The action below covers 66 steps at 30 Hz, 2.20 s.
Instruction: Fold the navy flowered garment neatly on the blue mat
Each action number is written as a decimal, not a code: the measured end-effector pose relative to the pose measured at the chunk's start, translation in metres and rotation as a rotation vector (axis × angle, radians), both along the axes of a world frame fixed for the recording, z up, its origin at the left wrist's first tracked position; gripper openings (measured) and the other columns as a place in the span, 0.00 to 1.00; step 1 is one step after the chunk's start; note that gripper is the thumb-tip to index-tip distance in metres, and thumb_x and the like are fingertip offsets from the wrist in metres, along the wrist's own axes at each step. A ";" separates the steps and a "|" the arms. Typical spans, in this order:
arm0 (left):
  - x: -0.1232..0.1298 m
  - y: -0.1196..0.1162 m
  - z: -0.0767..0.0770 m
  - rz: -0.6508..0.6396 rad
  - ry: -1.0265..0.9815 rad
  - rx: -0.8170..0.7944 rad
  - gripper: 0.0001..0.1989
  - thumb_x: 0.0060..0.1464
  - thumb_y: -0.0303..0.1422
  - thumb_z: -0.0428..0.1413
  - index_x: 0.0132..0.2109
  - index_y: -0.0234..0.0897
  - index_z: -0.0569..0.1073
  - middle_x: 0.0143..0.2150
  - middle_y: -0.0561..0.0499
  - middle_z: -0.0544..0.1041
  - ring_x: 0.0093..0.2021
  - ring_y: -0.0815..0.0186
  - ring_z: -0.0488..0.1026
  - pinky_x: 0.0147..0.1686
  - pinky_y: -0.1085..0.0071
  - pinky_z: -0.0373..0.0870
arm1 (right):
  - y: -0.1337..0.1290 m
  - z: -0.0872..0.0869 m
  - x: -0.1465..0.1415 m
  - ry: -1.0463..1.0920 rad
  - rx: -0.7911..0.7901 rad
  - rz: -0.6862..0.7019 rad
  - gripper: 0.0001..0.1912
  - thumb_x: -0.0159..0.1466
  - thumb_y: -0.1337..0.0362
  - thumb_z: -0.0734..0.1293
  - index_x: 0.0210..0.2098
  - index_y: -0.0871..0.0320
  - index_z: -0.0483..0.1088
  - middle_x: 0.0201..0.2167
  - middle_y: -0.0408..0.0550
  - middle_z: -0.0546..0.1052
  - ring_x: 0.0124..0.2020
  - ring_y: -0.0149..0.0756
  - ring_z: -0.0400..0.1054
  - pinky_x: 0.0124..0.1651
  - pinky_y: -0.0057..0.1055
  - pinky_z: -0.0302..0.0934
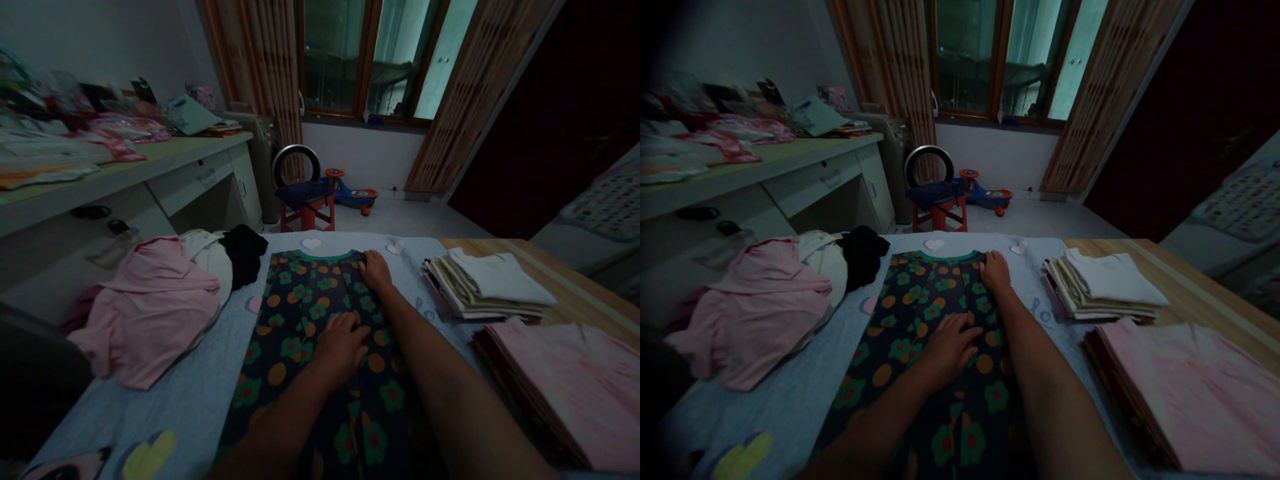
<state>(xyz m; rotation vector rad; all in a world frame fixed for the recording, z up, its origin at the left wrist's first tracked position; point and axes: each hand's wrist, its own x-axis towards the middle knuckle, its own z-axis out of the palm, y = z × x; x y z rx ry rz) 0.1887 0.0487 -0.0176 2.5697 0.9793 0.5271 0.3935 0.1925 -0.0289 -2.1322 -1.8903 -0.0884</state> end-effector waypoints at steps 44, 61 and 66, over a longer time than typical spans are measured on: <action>0.004 -0.004 0.000 -0.002 0.038 0.008 0.24 0.58 0.28 0.54 0.61 0.38 0.64 0.59 0.44 0.69 0.60 0.57 0.65 0.62 0.58 0.60 | -0.104 -0.001 -0.014 -0.044 -0.024 0.049 0.23 0.69 0.59 0.58 0.61 0.60 0.65 0.64 0.56 0.65 0.64 0.47 0.56 0.65 0.42 0.49; 0.002 -0.003 -0.003 -0.016 0.057 0.065 0.13 0.59 0.31 0.54 0.51 0.41 0.74 0.50 0.48 0.70 0.52 0.58 0.69 0.55 0.60 0.67 | -0.126 -0.007 -0.012 -0.031 -0.109 0.283 0.30 0.70 0.57 0.57 0.67 0.64 0.55 0.70 0.58 0.54 0.70 0.45 0.47 0.68 0.44 0.47; 0.002 -0.002 -0.002 -0.005 0.046 0.059 0.12 0.58 0.30 0.54 0.50 0.40 0.73 0.51 0.47 0.71 0.53 0.58 0.69 0.55 0.60 0.67 | -0.149 -0.002 -0.012 -0.059 -0.131 0.267 0.29 0.70 0.57 0.56 0.68 0.61 0.54 0.71 0.56 0.52 0.71 0.45 0.47 0.68 0.48 0.46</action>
